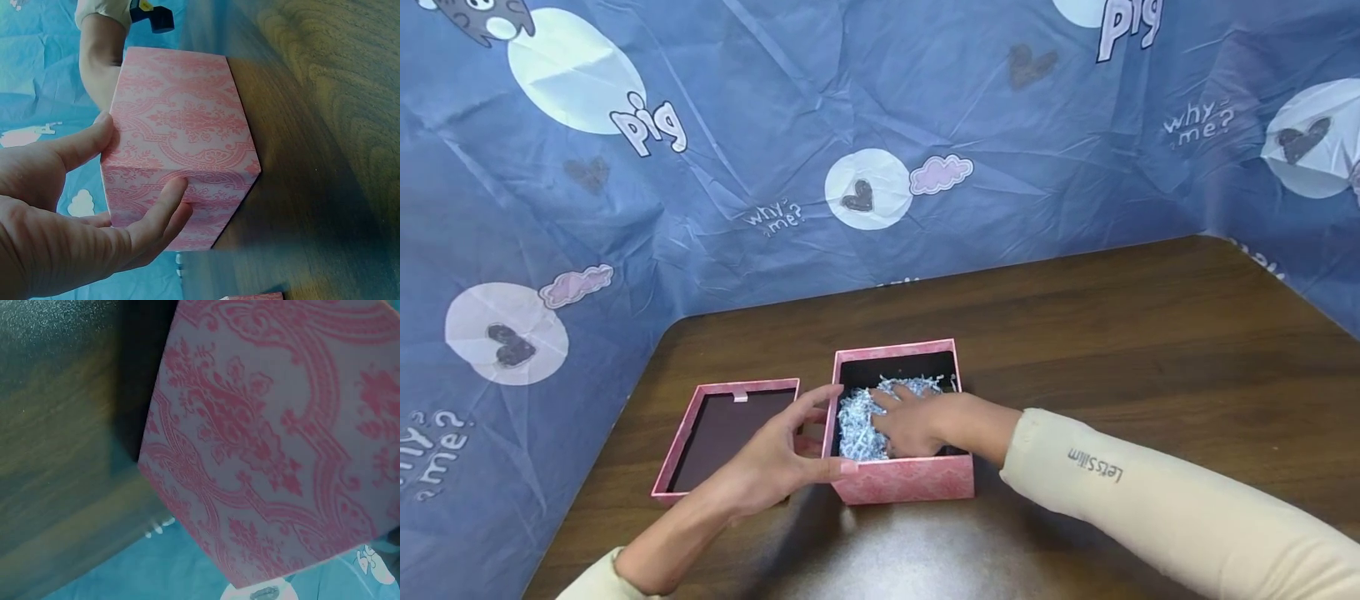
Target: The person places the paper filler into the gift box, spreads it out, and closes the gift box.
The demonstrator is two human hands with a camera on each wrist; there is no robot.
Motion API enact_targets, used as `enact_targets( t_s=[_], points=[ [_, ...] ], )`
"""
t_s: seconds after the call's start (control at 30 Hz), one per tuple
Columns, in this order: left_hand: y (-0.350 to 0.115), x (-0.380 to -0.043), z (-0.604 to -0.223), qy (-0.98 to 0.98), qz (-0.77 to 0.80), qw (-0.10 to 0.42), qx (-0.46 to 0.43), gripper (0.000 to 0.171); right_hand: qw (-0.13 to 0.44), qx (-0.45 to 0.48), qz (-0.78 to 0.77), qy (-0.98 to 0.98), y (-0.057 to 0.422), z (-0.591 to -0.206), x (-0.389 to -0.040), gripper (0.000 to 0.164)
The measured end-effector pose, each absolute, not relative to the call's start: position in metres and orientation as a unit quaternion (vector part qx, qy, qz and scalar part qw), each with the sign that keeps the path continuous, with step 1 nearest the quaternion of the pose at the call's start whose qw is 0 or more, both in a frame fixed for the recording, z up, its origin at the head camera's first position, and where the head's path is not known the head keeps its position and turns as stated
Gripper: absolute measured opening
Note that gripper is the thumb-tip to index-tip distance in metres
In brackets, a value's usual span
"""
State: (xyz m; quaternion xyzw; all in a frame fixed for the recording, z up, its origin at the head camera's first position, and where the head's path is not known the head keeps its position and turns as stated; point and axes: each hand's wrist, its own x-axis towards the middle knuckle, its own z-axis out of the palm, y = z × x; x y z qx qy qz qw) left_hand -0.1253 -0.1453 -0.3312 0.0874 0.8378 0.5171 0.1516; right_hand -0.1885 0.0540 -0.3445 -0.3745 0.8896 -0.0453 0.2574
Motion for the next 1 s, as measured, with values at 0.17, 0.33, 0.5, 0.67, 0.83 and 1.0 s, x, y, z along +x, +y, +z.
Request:
enact_targets(
  t_s=[0.17,0.33,0.5,0.67,0.83,1.0],
  points=[
    [-0.144,-0.126,-0.329,0.843,0.51,0.145,0.086,0.082,0.236,-0.375,-0.03,0.896,0.054,-0.346,-0.19,0.051],
    [-0.143,-0.126,-0.33,0.838,0.516,0.151,0.088,0.082,0.227,-0.373,-0.067,0.897,0.061,-0.33,-0.188,0.059],
    [-0.143,-0.124,-0.331,0.834,0.521,0.156,0.093,0.083,0.198,-0.366,-0.142,0.898,0.077,-0.304,-0.182,0.065],
    [-0.143,-0.124,-0.331,0.838,0.516,0.156,0.089,0.084,0.152,-0.37,-0.193,0.896,0.09,-0.284,-0.18,0.063],
    [-0.144,-0.125,-0.33,0.836,0.516,0.161,0.093,0.084,0.115,-0.365,-0.223,0.897,0.093,-0.274,-0.177,0.059],
    [-0.145,-0.124,-0.329,0.836,0.515,0.155,0.107,0.083,0.1,-0.354,-0.24,0.898,0.09,-0.274,-0.17,0.06]
  ],
)
